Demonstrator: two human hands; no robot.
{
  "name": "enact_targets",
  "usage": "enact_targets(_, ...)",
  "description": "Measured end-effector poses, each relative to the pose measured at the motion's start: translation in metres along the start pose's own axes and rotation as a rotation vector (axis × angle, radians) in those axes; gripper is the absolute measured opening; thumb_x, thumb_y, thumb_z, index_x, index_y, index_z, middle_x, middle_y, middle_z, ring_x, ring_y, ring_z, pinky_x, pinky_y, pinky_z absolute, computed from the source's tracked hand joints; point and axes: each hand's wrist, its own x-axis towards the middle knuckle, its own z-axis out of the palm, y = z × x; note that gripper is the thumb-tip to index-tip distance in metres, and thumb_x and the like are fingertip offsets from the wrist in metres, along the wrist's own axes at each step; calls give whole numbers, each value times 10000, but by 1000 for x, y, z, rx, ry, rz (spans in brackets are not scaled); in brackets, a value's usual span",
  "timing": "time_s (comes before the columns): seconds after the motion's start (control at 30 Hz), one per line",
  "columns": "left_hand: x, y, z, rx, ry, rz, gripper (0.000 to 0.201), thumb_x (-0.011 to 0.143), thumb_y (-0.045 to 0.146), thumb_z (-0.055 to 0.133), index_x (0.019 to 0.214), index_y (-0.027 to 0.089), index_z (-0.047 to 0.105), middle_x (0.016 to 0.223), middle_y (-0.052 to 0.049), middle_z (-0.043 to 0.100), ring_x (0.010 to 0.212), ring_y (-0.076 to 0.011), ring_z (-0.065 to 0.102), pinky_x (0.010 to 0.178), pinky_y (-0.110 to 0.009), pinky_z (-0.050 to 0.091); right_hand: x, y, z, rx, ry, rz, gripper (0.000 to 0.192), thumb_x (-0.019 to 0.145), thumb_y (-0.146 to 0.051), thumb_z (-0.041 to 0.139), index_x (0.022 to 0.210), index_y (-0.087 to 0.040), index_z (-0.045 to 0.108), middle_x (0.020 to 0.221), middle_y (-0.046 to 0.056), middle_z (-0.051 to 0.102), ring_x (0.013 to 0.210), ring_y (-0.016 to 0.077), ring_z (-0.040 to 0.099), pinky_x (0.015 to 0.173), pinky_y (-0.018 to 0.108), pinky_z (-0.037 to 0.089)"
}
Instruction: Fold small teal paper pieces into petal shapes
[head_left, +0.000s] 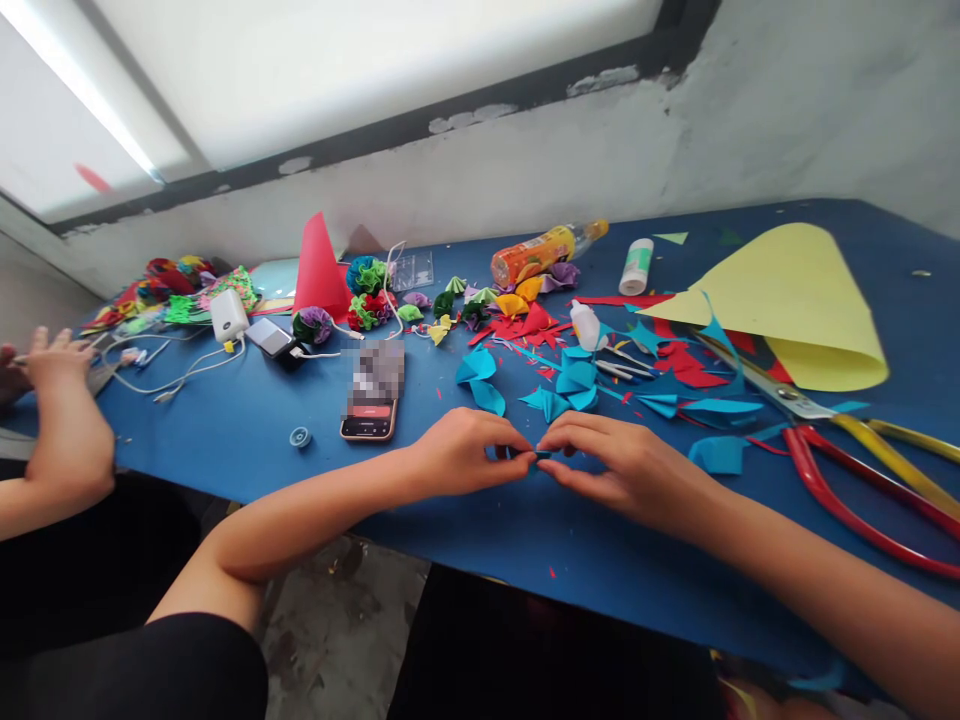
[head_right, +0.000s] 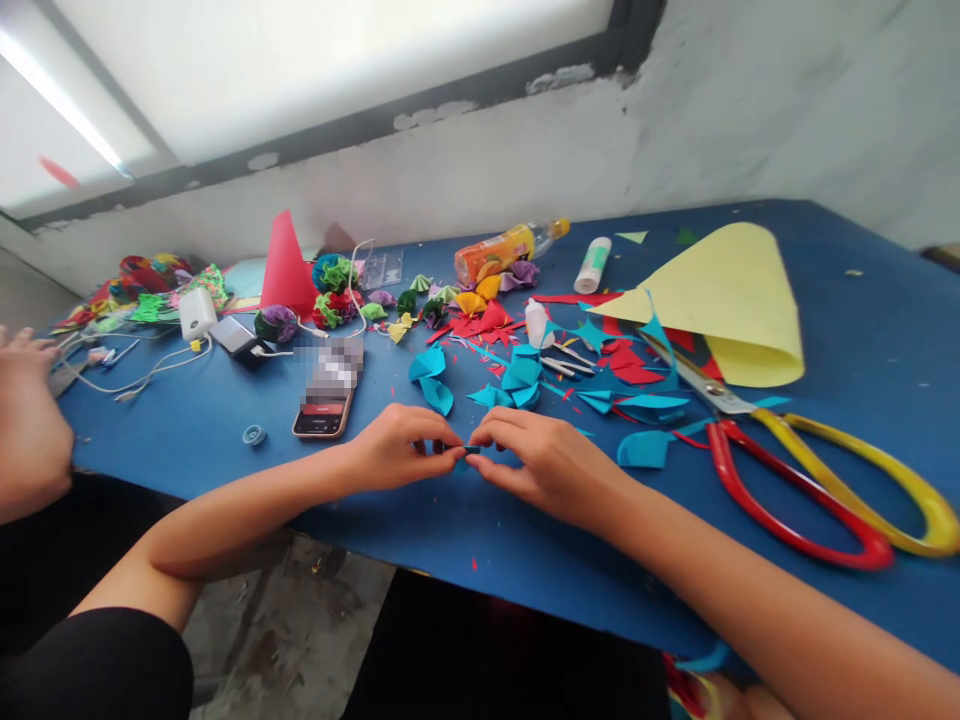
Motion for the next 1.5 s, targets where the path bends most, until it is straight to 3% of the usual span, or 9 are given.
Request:
enact_targets(0.2, 0, -1, 1, -118, 47, -63, 201, 837, 277, 556, 837, 124, 687, 722, -45, 673, 613, -82, 565, 533, -155, 437, 2, -1, 0, 116, 27, 73, 168, 883, -275, 447, 842, -183, 582, 805, 52, 616, 709, 147, 595, 636, 249, 483)
enact_targets(0.47, 0, -1, 1, -155, 88, -45, 218, 820, 309, 589, 840, 127, 706, 734, -57, 673, 606, -82, 560, 534, -161, 428, 1, 0, -1, 6, 76, -5, 146, 887, -235, 447, 885, -189, 586, 821, 52, 621, 723, 147, 610, 639, 237, 482)
enact_targets(0.83, -2, -9, 5, 157, 127, 169, 265, 878, 300, 499, 817, 129, 693, 742, -65, 667, 676, -101, 597, 622, -184, 471, -1, 1, 3, -22, 73, 1, 158, 898, -273, 454, 918, -184, 584, 834, 55, 632, 734, 155, 601, 655, 266, 492)
enact_targets(1.1, -4, -8, 2, 226, 38, 176, 277, 892, 313, 475, 841, 140, 685, 784, -70, 656, 709, -108, 595, 649, -195, 467, 2, -2, -1, 2, 34, -11, 174, 905, -270, 434, 886, -187, 586, 832, 61, 631, 753, 159, 602, 662, 258, 484)
enact_targets(1.5, -5, -6, 4, 240, 26, 224, 283, 891, 318, 473, 822, 149, 689, 766, -69, 660, 708, -114, 598, 675, -203, 475, 1, -2, -1, 23, -81, -43, 216, 915, -254, 387, 900, -178, 588, 840, 68, 612, 738, 151, 590, 642, 244, 466)
